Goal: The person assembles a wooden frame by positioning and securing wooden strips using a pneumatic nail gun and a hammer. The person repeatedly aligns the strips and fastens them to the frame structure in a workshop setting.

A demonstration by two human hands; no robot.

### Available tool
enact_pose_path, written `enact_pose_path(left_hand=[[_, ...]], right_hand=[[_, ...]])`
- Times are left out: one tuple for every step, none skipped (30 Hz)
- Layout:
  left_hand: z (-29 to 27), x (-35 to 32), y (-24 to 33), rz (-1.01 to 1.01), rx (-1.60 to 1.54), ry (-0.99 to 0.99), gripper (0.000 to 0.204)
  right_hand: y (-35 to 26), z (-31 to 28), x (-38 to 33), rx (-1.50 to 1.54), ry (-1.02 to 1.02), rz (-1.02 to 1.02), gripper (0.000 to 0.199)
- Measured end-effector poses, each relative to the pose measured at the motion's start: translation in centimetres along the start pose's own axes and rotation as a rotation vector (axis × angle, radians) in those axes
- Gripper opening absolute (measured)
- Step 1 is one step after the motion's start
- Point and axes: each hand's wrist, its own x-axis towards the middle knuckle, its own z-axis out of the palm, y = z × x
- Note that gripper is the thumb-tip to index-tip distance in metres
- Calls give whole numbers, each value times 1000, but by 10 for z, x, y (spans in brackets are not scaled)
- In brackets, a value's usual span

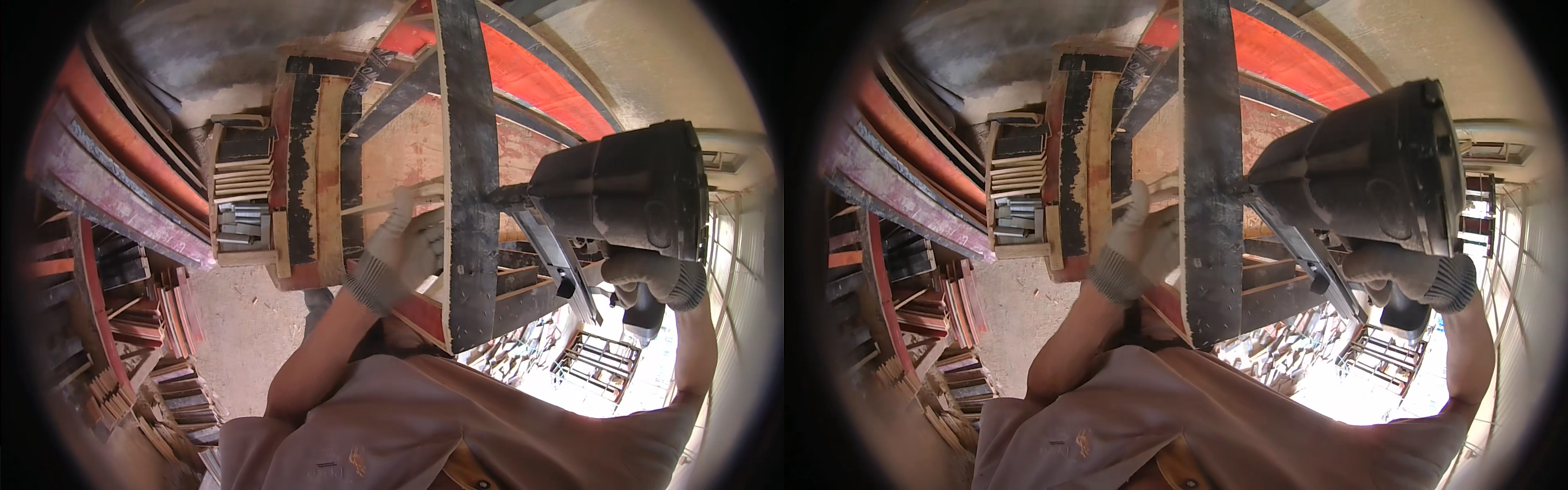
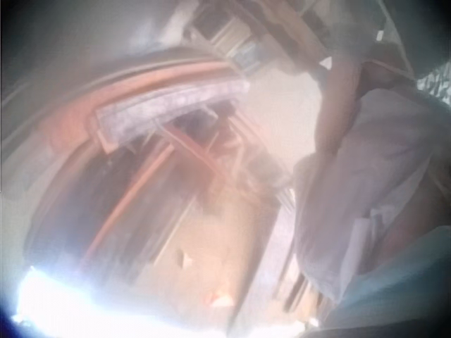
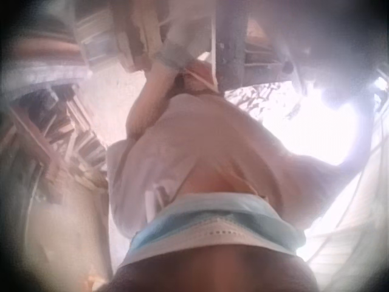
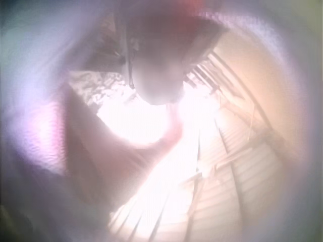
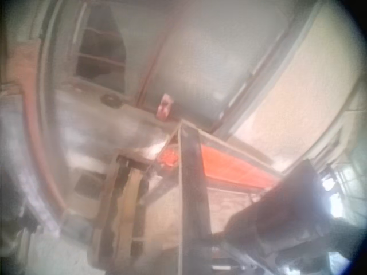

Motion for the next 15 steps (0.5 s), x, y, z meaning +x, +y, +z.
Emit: enact_pose_path(left_hand=[[3,7,0,-66,-184,-99,85],[6,13,0,-47,-208,-138,79],[9,18,-1,-29,-233,-176,73],[11,21,-2,-18,-254,-212,67],[13,25,-2,-38,-332,-172,51],[14,26,-2,-30,-315,-164,50],[14,27,-2,-29,-307,-146,49],[14,27,-3,-14,-296,-119,48],[13,27,-3,-9,-287,-140,48],[13,26,-4,8,-271,-158,47],[12,27,-4,13,-260,-177,47],[11,27,-5,15,-279,-196,47],[10,27,-6,8,-304,-216,48],[9,27,-7,16,-330,-229,48],[9,28,-8,9,-336,-220,48]], right_hand=[[0,1,0,0,-18,23,14],[0,3,-2,33,7,32,14],[0,6,-3,67,17,46,14],[0,8,-5,118,15,48,13],[0,12,-6,140,11,36,14],[1,16,-8,128,26,34,15],[1,19,-10,112,40,26,16],[2,23,-11,96,97,22,16],[2,25,-11,142,116,54,17],[4,28,-12,185,123,82,17],[4,28,-11,202,100,-3,15],[7,28,-10,193,53,-7,14],[8,26,-9,173,12,-4,13],[12,24,-8,168,7,-31,13],[15,22,-7,158,10,-44,13]])
